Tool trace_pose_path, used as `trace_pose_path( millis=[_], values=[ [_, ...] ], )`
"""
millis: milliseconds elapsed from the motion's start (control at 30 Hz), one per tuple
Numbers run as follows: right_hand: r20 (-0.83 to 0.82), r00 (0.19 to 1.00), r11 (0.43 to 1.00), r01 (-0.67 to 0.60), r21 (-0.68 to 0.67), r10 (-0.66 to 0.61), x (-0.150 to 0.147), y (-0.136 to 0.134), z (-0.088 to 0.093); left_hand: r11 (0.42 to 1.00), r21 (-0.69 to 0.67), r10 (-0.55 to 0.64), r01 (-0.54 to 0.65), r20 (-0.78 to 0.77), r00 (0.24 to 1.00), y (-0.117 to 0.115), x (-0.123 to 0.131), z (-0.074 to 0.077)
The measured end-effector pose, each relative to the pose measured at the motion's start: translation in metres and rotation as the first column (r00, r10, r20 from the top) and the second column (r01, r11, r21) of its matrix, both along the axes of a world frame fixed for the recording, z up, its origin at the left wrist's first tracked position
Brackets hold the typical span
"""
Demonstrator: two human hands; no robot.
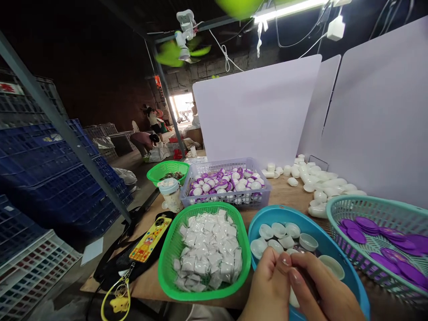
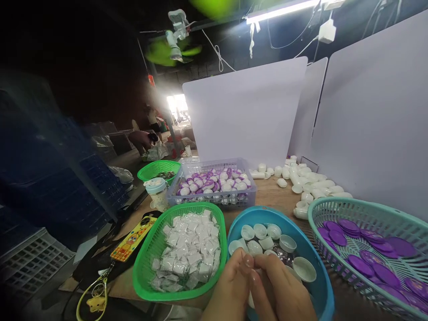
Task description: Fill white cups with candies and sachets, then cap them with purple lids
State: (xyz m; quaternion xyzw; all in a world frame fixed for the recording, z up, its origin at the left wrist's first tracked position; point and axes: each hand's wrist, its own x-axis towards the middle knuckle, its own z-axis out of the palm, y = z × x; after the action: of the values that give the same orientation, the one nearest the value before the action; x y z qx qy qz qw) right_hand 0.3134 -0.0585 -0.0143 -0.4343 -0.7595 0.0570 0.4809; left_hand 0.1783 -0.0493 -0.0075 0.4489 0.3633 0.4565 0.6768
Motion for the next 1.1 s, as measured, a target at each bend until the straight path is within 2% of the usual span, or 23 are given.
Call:
trace_pose_path(
  millis=[67,167,267,367,467,533,600,700,767,833,900,1000,1100],
  values=[
    [-0.023,0.999,0.999,0.043,-0.001,-0.043,-0.001,-0.002,-0.001,1.0,0.015,0.0,0.0,-0.015,1.0,0.0,0.0,-0.002],
    [-0.109,0.985,0.991,0.13,-0.012,-0.13,-0.005,-0.005,0.001,0.996,0.066,0.062,-0.054,-0.134,0.989,-0.001,-0.002,-0.007],
    [-0.176,0.966,0.982,0.184,-0.042,-0.189,-0.008,-0.006,0.007,0.992,0.107,0.089,-0.071,-0.174,0.981,-0.006,-0.003,-0.004],
    [-0.196,0.974,0.989,0.095,-0.11,-0.116,-0.012,-0.007,0.013,0.994,0.098,0.06,-0.044,-0.161,0.985,-0.014,0.0,0.003],
    [-0.243,0.968,0.992,0.031,-0.125,-0.061,-0.017,-0.009,0.015,0.992,0.08,0.108,-0.097,-0.141,0.984,-0.021,0.005,0.007],
    [-0.276,0.959,0.996,0.046,-0.08,-0.066,-0.018,-0.011,0.014,0.991,-0.008,0.129,-0.13,-0.094,0.987,-0.02,0.008,0.005],
    [-0.296,0.953,0.998,0.065,-0.016,-0.067,-0.013,-0.011,0.013,0.977,-0.193,0.079,-0.087,-0.047,0.996,-0.016,0.007,0.001],
    [-0.4,0.899,0.973,0.222,0.062,-0.179,0.01,-0.011,0.017,0.886,-0.461,-0.036,0.056,0.052,0.998,-0.007,-0.003,-0.003],
    [-0.459,0.846,0.948,0.318,0.029,-0.27,0.033,-0.008,0.023,0.865,-0.496,-0.022,0.078,0.117,0.993,-0.004,-0.011,0.0],
    [-0.409,0.863,0.951,0.306,-0.041,-0.295,0.055,0.0,0.028,0.912,-0.41,0.059,0.0,0.13,0.99,-0.004,-0.019,0.006],
    [-0.277,0.925,0.963,0.231,-0.141,-0.262,0.071,0.012,0.026,0.954,-0.277,0.147,-0.117,0.093,0.985,-0.007,-0.025,0.011],
    [-0.067,0.978,0.95,0.172,-0.26,-0.195,0.086,0.034,0.013,0.956,-0.125,0.266,-0.265,-0.01,0.964,-0.011,-0.033,0.012],
    [0.057,0.982,0.949,0.19,-0.25,-0.182,0.095,0.05,0.0,0.949,0.009,0.314,-0.315,-0.139,0.939,-0.011,-0.045,0.007]
  ],
)
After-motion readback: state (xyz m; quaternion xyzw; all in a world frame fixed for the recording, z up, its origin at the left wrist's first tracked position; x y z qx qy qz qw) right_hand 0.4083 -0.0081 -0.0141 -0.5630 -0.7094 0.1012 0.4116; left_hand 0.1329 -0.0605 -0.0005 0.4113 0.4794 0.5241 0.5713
